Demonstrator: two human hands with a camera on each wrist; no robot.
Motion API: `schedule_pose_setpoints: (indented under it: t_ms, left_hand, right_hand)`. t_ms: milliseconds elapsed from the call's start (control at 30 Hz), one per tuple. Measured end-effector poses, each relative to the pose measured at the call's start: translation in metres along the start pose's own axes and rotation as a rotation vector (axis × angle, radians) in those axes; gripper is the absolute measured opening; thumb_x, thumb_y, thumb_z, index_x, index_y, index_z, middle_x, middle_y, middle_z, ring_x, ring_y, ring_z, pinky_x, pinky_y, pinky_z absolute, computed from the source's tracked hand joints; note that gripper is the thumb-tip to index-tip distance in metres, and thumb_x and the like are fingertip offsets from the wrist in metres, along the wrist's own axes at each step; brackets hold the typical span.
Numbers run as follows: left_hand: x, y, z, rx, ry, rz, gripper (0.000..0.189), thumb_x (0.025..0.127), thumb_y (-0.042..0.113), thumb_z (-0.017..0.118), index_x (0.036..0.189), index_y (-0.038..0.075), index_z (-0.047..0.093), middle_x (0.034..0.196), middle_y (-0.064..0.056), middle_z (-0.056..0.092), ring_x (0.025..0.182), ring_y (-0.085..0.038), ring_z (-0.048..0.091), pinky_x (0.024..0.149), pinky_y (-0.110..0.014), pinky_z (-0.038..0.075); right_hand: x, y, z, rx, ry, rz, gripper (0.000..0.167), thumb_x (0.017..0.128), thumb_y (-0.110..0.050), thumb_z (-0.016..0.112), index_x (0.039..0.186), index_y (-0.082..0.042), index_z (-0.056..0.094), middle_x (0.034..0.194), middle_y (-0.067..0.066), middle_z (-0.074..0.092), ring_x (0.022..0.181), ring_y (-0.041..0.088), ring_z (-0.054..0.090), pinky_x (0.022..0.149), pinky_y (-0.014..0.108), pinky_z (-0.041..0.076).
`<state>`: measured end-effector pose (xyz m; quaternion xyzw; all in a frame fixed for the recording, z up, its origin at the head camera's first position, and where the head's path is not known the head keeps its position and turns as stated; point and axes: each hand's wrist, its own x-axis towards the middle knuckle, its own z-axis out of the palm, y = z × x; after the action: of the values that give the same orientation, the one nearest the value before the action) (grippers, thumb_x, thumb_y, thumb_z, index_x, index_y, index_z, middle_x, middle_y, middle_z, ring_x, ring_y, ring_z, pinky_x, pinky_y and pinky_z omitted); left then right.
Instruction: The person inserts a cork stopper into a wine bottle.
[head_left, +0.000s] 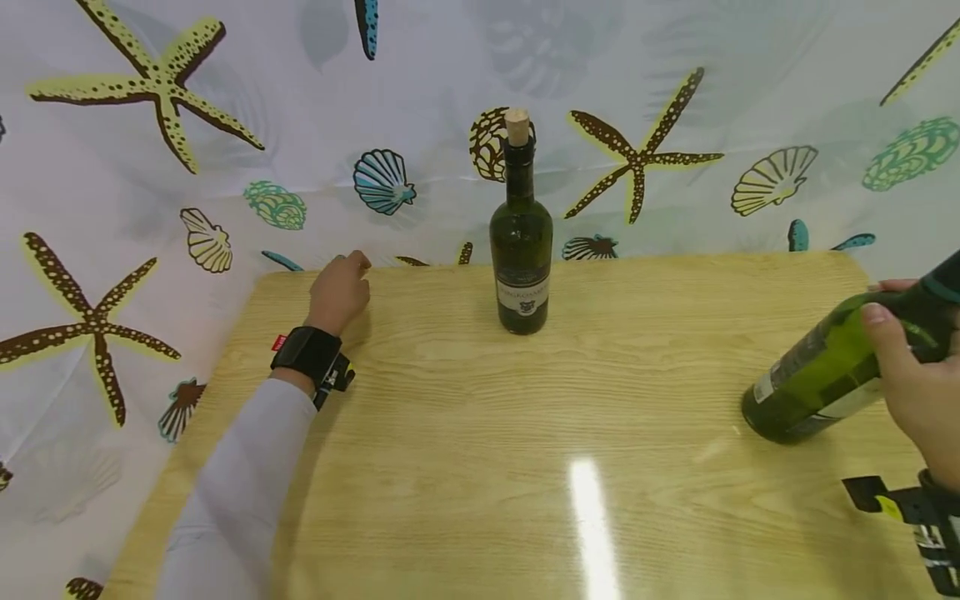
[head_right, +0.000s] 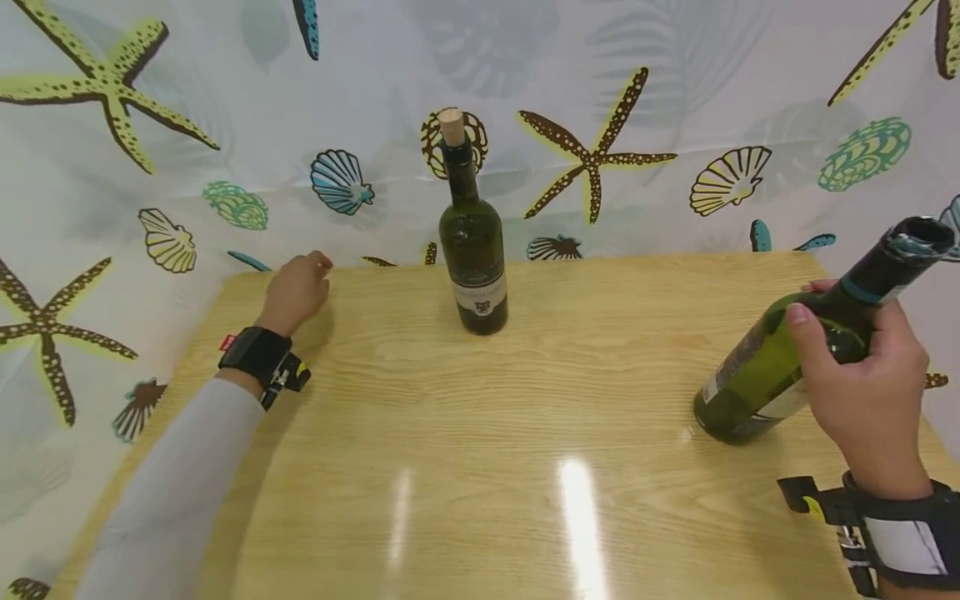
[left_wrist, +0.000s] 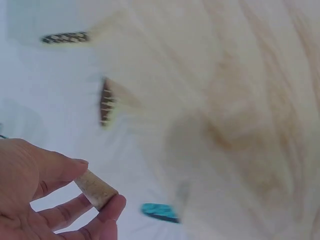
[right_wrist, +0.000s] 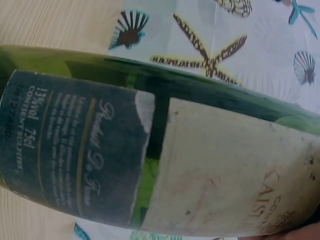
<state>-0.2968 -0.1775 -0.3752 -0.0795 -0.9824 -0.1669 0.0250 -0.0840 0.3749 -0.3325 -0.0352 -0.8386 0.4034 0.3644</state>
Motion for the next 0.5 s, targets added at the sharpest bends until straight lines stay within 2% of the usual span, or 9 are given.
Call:
schedule_pose_setpoints:
  t_ms: [33,133,233,400,500]
  left_hand:
    - [-0.003,0.003,-0.003,0.007,0.014,0.011,0.029,0.099,0.002,0.046,0.127,-0.004,0.053,0.115,-0.026,0.057,0.098,-0.039,0.057,0.076,-0.048,0.049]
    - [-0.014,0.012,-0.013,0.003,0.042,0.039,0.026,0.1,0.004,0.047,0.124,0.0,0.055,0.112,-0.022,0.059,0.093,-0.036,0.059,0.072,-0.045,0.049]
    - [-0.026,0.02,-0.022,-0.02,0.052,0.086,0.023,0.101,0.006,0.046,0.122,0.002,0.056,0.108,-0.02,0.059,0.087,-0.033,0.057,0.069,-0.043,0.047]
    - [-0.048,0.039,-0.038,-0.064,0.061,0.233,0.022,0.102,0.007,0.048,0.121,0.001,0.055,0.102,-0.019,0.061,0.075,-0.03,0.056,0.064,-0.04,0.044]
    - [-0.061,0.052,-0.046,-0.126,0.046,0.292,0.025,0.101,0.009,0.054,0.123,0.0,0.05,0.106,-0.02,0.064,0.077,-0.029,0.061,0.066,-0.04,0.047]
  right_hand:
    - [-0.003,-0.005,0.004,-0.013,-0.026,0.061,0.036,0.099,-0.015,0.057,0.135,-0.016,0.057,0.119,-0.025,0.051,0.103,-0.008,0.048,0.09,0.012,0.037]
    - [-0.008,-0.018,0.015,-0.007,-0.095,0.149,0.038,0.098,-0.016,0.058,0.136,-0.019,0.055,0.121,-0.019,0.052,0.103,-0.004,0.051,0.087,0.011,0.04]
    - [-0.011,-0.029,0.027,0.042,-0.138,0.116,0.039,0.096,-0.012,0.061,0.134,-0.015,0.057,0.122,-0.012,0.056,0.101,-0.001,0.054,0.083,0.009,0.042]
    - [-0.016,-0.047,0.05,0.196,-0.197,0.015,0.038,0.092,-0.003,0.062,0.13,-0.003,0.059,0.119,-0.005,0.061,0.098,0.004,0.06,0.077,0.007,0.045]
    - [-0.018,-0.057,0.064,0.255,-0.251,-0.014,0.038,0.092,-0.002,0.062,0.13,-0.001,0.057,0.119,-0.003,0.062,0.1,0.006,0.061,0.078,0.009,0.046]
